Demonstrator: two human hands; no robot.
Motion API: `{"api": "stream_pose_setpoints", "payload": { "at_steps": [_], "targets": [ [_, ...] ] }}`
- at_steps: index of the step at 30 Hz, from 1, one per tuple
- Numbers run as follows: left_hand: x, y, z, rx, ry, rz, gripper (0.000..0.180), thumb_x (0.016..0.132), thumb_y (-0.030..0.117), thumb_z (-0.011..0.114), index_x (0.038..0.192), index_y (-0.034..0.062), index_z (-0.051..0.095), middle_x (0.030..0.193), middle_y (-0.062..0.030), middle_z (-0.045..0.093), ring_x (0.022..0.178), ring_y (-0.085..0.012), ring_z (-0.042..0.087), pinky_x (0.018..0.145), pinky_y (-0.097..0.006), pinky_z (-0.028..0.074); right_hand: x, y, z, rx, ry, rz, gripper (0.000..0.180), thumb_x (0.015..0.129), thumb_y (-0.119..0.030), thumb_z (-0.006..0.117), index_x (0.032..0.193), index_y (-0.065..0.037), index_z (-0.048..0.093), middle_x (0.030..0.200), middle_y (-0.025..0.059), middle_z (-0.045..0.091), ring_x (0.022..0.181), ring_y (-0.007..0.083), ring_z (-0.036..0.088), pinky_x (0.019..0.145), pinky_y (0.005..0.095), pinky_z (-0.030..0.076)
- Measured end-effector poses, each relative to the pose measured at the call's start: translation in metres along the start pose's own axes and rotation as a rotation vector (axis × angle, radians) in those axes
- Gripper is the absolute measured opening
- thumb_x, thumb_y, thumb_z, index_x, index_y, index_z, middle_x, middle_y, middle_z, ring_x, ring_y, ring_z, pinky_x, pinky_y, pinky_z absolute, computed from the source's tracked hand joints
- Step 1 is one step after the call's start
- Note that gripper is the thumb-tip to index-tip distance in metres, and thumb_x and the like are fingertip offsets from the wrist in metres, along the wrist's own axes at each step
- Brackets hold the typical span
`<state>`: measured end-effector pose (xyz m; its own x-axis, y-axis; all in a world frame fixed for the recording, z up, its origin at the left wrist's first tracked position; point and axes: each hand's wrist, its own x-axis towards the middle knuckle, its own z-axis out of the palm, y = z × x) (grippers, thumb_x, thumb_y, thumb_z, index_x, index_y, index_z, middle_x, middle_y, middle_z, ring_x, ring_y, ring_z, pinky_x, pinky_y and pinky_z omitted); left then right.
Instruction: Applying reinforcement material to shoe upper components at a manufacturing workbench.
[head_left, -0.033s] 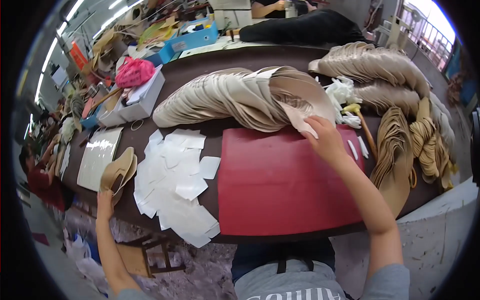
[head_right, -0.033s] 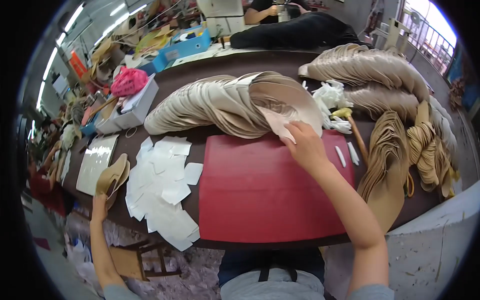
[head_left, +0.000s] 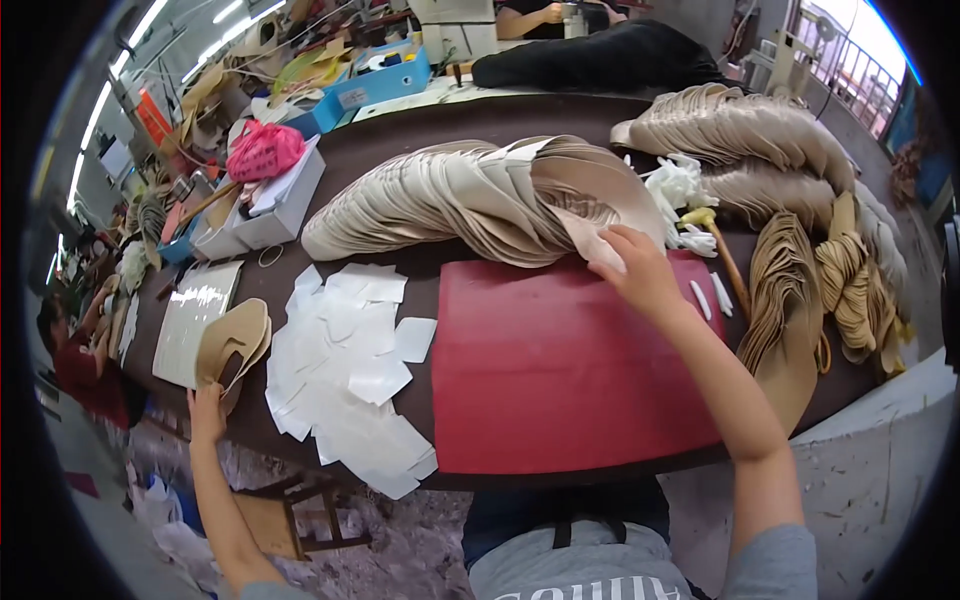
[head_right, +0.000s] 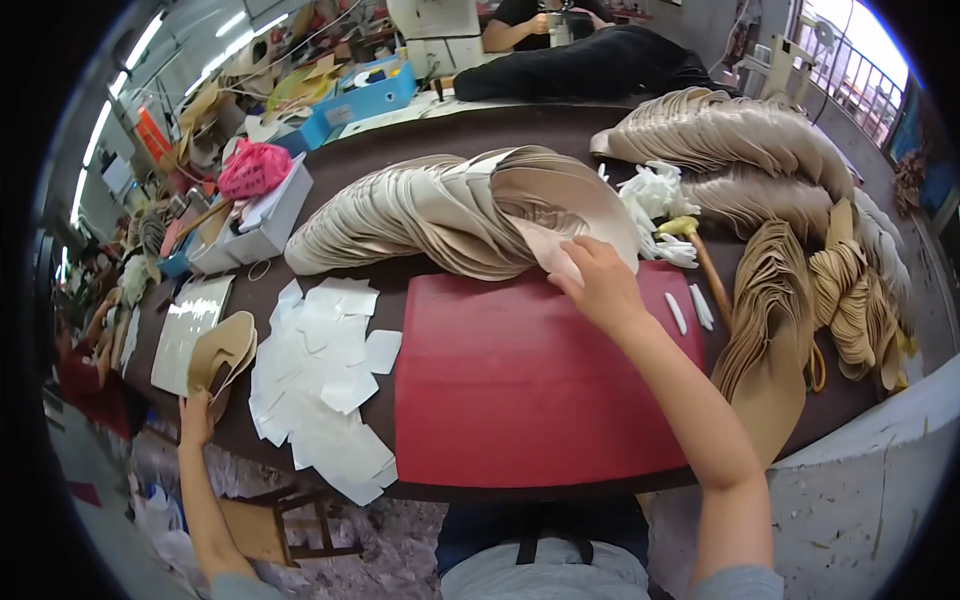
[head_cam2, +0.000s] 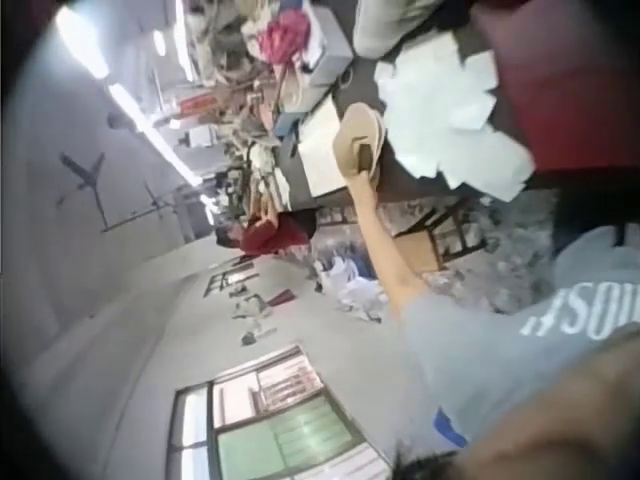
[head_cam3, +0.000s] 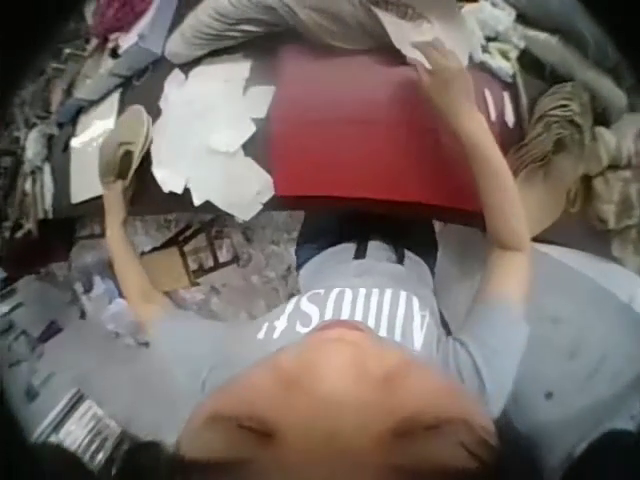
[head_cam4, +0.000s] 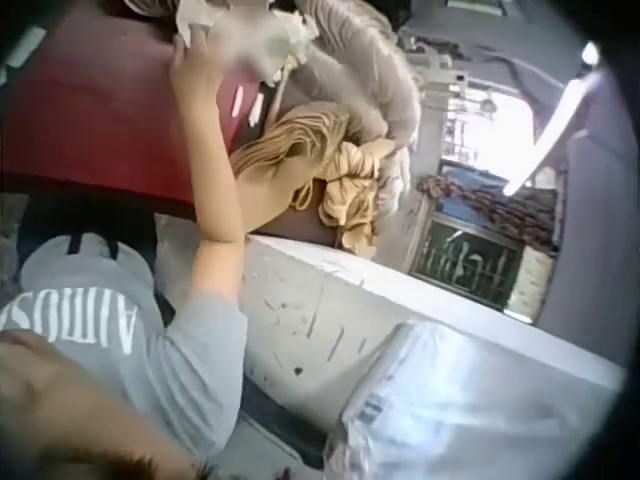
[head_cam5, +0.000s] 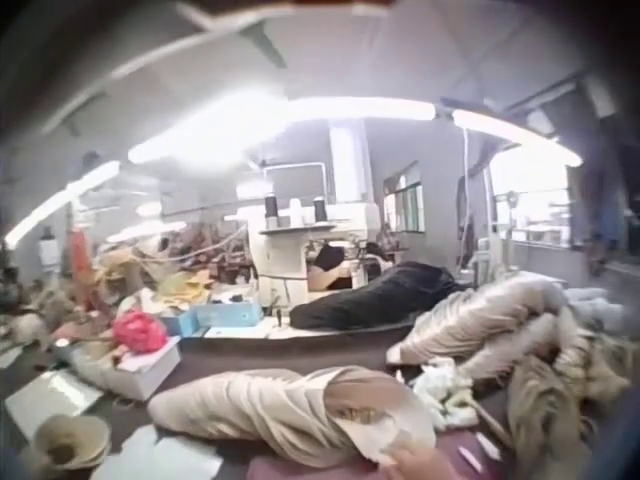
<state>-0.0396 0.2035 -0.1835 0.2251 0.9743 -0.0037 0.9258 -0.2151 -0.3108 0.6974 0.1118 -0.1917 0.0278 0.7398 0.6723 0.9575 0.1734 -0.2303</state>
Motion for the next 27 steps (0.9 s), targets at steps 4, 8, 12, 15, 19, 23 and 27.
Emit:
{"api": "stream_pose_setpoints", "payload": {
  "at_steps": [4, 8, 12, 15, 19, 23, 27],
  "targets": [
    [-0.031, 0.101, -0.061, 0.087, 0.189, -0.099, 0.053, 0.076, 0.007, 0.06, 0.127, 0.0062, 0.046, 0.129, -0.0143, 0.05, 0.124, -0.0352, 0.043, 0.109, -0.049, 0.024, 0.025, 0.014, 0.001, 0.168, -0.346, 0.185, 0.022, 0.079, -0.015, 0.062, 0.098, -0.005, 0.067, 0.09, 0.0107, 0.068, 0.079, 0.0305, 0.063, 0.068, 0.0362, 0.048],
    [-0.048, 0.179, -0.088, -0.308, 0.271, 0.026, 0.056, 0.076, 0.005, 0.06, 0.13, 0.0073, 0.046, 0.14, -0.012, 0.043, 0.132, -0.0343, 0.035, 0.11, -0.051, 0.022, 0.065, 0.026, 0.001, -0.525, 0.066, 0.191, 0.016, 0.081, -0.008, 0.053, 0.092, -0.006, 0.064, 0.079, 0.0126, 0.066, 0.062, 0.0329, 0.059, 0.057, 0.0398, 0.046],
    [-0.071, 0.233, -0.093, -0.337, 0.375, 0.123, 0.048, 0.077, 0.005, 0.061, 0.124, 0.0083, 0.053, 0.141, -0.0119, 0.043, 0.13, -0.033, 0.038, 0.109, -0.046, 0.026, 0.103, -0.038, -0.111, -0.54, 0.438, 0.128, 0.017, 0.082, -0.007, 0.053, 0.092, -0.01, 0.066, 0.067, 0.0041, 0.061, 0.052, 0.0158, 0.05, 0.051, 0.0316, 0.042],
    [-0.087, 0.243, -0.075, -0.601, 0.36, 0.193, 0.04, 0.077, 0.004, 0.062, 0.117, 0.0049, 0.056, 0.135, -0.012, 0.048, 0.124, -0.0321, 0.044, 0.103, -0.041, 0.037, 0.099, -0.08, -0.13, -0.123, 0.165, -0.026, 0.016, 0.08, -0.008, 0.05, 0.086, -0.007, 0.065, 0.076, 0.0061, 0.062, 0.057, 0.0177, 0.048, 0.054, 0.0312, 0.041],
    [-0.08, 0.253, -0.057, -0.592, 0.333, 0.275, 0.04, 0.077, 0.006, 0.065, 0.115, 0.0016, 0.055, 0.127, -0.0118, 0.054, 0.115, -0.0292, 0.052, 0.096, -0.036, 0.043, 0.06, -0.108, -0.04, -0.165, -0.381, -0.445, 0.019, 0.072, -0.001, 0.058, 0.088, -0.009, 0.066, 0.091, 0.0048, 0.062, 0.084, 0.0207, 0.054, 0.089, 0.0371, 0.04],
    [-0.048, 0.239, -0.055, -0.665, 0.166, 0.319, 0.031, 0.076, 0.009, 0.068, 0.106, 0.0037, 0.061, 0.121, -0.0096, 0.057, 0.109, -0.0267, 0.055, 0.092, -0.034, 0.045, 0.023, -0.171, 0.006, 0.203, -0.734, -0.49, 0.028, 0.074, -0.005, 0.062, 0.102, -0.006, 0.062, 0.104, 0.0085, 0.06, 0.095, 0.0265, 0.056, 0.091, 0.0371, 0.043],
    [-0.026, 0.214, -0.059, -0.847, -0.078, 0.331, 0.021, 0.075, 0.008, 0.069, 0.096, 0.0054, 0.065, 0.115, -0.0066, 0.062, 0.104, -0.0252, 0.057, 0.089, -0.033, 0.046, 0.002, -0.241, 0.056, 0.475, -0.845, -0.506, 0.019, 0.083, -0.011, 0.061, 0.099, -0.002, 0.061, 0.107, 0.0104, 0.061, 0.097, 0.0296, 0.059, 0.082, 0.0378, 0.048]
  ]
}}
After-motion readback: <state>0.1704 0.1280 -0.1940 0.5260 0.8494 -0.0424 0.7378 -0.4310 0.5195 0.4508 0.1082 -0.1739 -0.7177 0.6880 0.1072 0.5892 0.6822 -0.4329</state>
